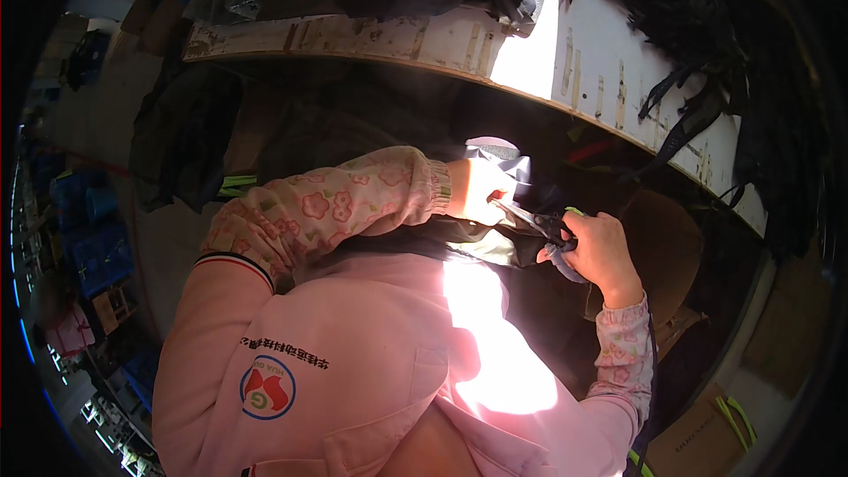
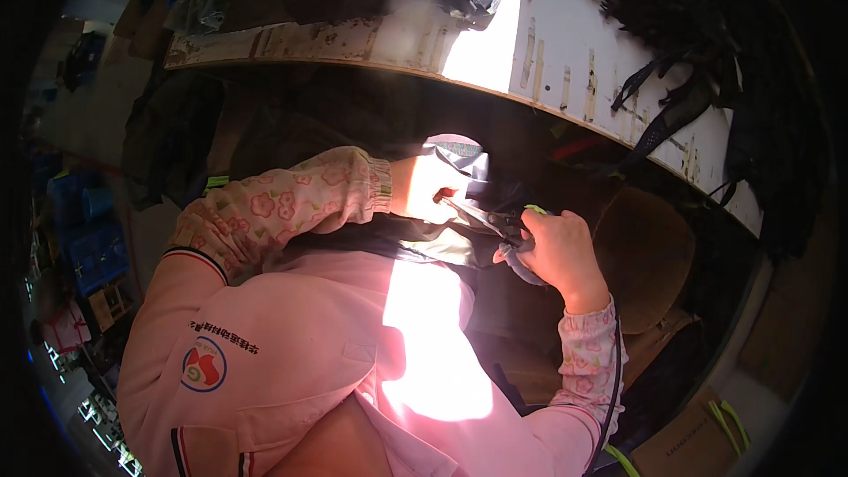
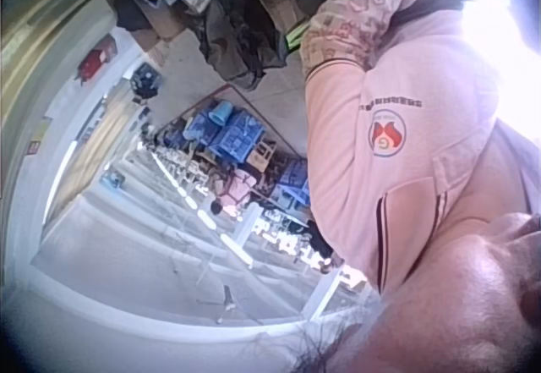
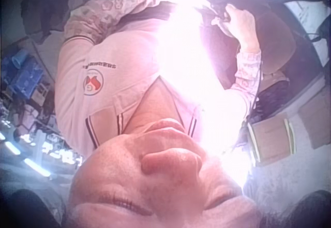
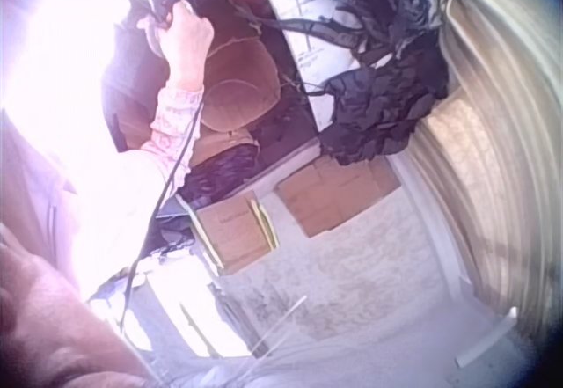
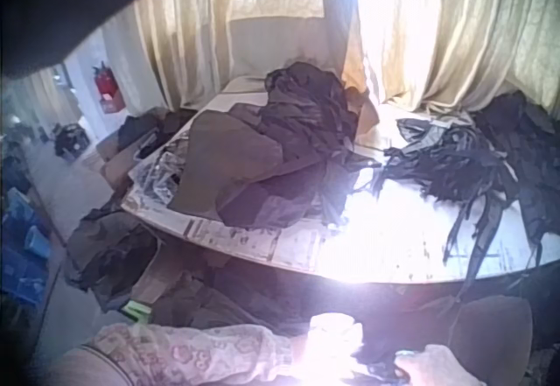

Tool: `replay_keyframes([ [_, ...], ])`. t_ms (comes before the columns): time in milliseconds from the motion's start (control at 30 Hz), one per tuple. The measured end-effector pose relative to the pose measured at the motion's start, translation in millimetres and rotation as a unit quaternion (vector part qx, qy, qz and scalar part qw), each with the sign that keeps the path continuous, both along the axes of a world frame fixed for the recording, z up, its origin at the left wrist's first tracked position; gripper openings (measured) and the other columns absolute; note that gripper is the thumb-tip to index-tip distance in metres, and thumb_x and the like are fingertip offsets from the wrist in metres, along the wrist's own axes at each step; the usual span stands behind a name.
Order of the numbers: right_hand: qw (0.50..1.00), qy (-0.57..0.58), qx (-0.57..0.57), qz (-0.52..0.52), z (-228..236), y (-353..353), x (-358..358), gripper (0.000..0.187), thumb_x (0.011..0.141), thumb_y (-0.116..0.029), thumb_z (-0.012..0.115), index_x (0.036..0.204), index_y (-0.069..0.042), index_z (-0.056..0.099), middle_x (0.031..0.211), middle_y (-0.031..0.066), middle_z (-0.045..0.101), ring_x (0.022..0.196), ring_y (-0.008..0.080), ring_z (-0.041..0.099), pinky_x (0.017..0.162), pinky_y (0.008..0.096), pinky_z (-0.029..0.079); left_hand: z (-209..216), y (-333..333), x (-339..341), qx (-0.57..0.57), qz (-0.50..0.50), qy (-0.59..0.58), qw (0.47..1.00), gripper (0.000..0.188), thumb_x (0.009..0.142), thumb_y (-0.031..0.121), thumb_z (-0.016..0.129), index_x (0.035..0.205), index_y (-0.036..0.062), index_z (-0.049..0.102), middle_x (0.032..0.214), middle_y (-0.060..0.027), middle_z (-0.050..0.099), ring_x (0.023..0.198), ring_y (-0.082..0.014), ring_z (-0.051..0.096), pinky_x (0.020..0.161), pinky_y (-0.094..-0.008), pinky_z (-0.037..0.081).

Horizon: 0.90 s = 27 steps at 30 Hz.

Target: Trim excess fabric or strap material from a textile product using scissors.

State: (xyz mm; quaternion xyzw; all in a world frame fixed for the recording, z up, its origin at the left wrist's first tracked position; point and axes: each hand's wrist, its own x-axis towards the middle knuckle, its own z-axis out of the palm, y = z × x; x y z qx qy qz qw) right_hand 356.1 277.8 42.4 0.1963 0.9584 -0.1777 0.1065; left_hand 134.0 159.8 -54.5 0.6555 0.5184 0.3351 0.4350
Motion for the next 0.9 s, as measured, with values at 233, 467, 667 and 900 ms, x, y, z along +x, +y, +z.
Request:
replay_keyframes([
  [233,0.976,0.166,-0.111,-0.089,-37,-8,-2,0.035,0.067,-0.021,0.083,0.086,-0.004,0.058,0.071,0.0077,0.06,0.058,0.0257,0.053,0.059,0.0325,0.043,11,9,-3,-0.113,-0.011,0.03,0.993,0.021,0.069,0.022,0.068,0.069,0.0024,0.059,0.06,-0.0134,0.057,0.056,-0.0269,0.057,0.053,-0.0382,0.042],
  [467,0.872,0.241,-0.36,-0.226,-65,-37,-31,0.017,0.079,0.006,0.064,0.086,0.0,0.049,0.071,0.0045,0.058,0.064,0.0081,0.052,0.058,0.0237,0.043,12,-4,-47,-0.03,-0.044,0.002,0.999,0.028,0.079,0.029,0.07,0.087,0.0028,0.064,0.085,-0.0137,0.065,0.079,-0.029,0.062,0.069,-0.0364,0.048],
  [667,0.9,0.219,-0.298,-0.232,-59,-14,-17,0.021,0.08,-0.003,0.071,0.083,-0.002,0.051,0.067,-0.0008,0.05,0.06,0.006,0.042,0.053,0.0224,0.037,16,-69,-178,-0.14,0.018,0.238,0.961,0.045,0.081,0.045,0.068,0.095,0.0023,0.065,0.09,-0.0142,0.066,0.082,-0.0283,0.063,0.071,-0.0364,0.048],
  [900,0.909,0.186,-0.29,-0.235,-57,-11,-22,0.021,0.079,-0.001,0.071,0.083,-0.002,0.05,0.07,0.0006,0.053,0.064,0.0073,0.044,0.057,0.0231,0.039,29,-117,-208,-0.285,0.073,0.154,0.943,0.048,0.082,0.047,0.067,0.095,0.0009,0.065,0.086,-0.0118,0.065,0.08,-0.0238,0.06,0.07,-0.0341,0.046],
])
